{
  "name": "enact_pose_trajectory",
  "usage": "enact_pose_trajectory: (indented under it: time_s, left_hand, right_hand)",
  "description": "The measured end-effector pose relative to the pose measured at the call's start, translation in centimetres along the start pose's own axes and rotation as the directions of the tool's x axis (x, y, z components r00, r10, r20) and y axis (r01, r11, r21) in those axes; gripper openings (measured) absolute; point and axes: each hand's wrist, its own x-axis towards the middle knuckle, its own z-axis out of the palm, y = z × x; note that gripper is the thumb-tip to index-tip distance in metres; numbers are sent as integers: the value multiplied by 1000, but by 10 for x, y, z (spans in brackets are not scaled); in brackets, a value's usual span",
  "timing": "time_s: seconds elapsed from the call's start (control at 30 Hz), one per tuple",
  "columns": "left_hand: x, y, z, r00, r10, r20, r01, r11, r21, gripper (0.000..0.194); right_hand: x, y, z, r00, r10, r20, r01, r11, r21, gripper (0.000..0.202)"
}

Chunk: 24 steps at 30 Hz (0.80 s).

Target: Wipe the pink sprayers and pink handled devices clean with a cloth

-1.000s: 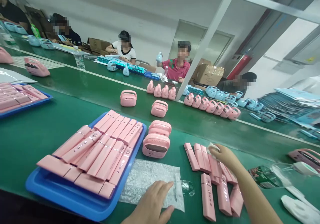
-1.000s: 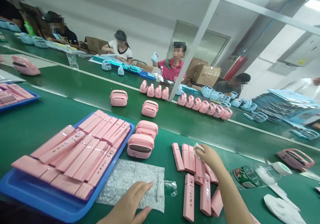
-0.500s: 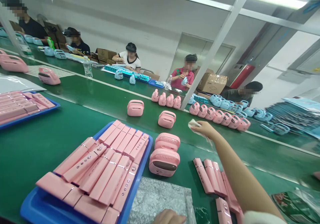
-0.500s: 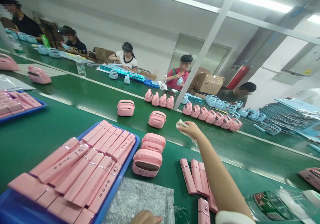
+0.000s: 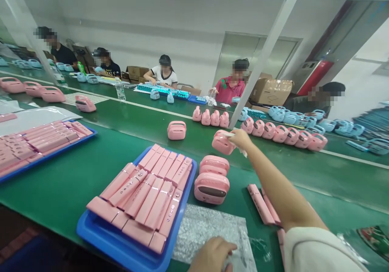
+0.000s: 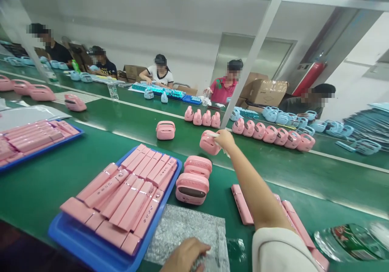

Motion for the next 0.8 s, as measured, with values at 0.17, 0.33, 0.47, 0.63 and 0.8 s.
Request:
enact_pose_trajectory:
  time_s: [0.17, 0.33, 0.47, 0.63, 0.8]
  left_hand:
    - [-4, 19, -18, 987, -77, -143, 47, 978, -201, 46]
    - [-6, 20, -19, 948, -49, -316, -46, 957, -285, 66]
    - [-11, 33, -21, 969, 49, -241, -125, 942, -310, 80]
    - [-18, 45, -35, 958, -95, -272, -12, 929, -369, 70]
    - [-21, 39, -58, 921, -139, -364, -36, 899, -436, 78]
  right_hand:
    - [-37, 4, -30, 967, 241, 85, -238, 970, -51, 31]
    - [-116, -11, -64, 835, 501, 227, -535, 836, 121, 44]
    - [-179, -30, -43, 762, 514, 394, -632, 723, 279, 43]
    - [-222, -48, 21, 704, 319, 634, -679, 564, 470, 33]
    - [-231, -57, 72, 714, 173, 678, -673, 434, 598, 28]
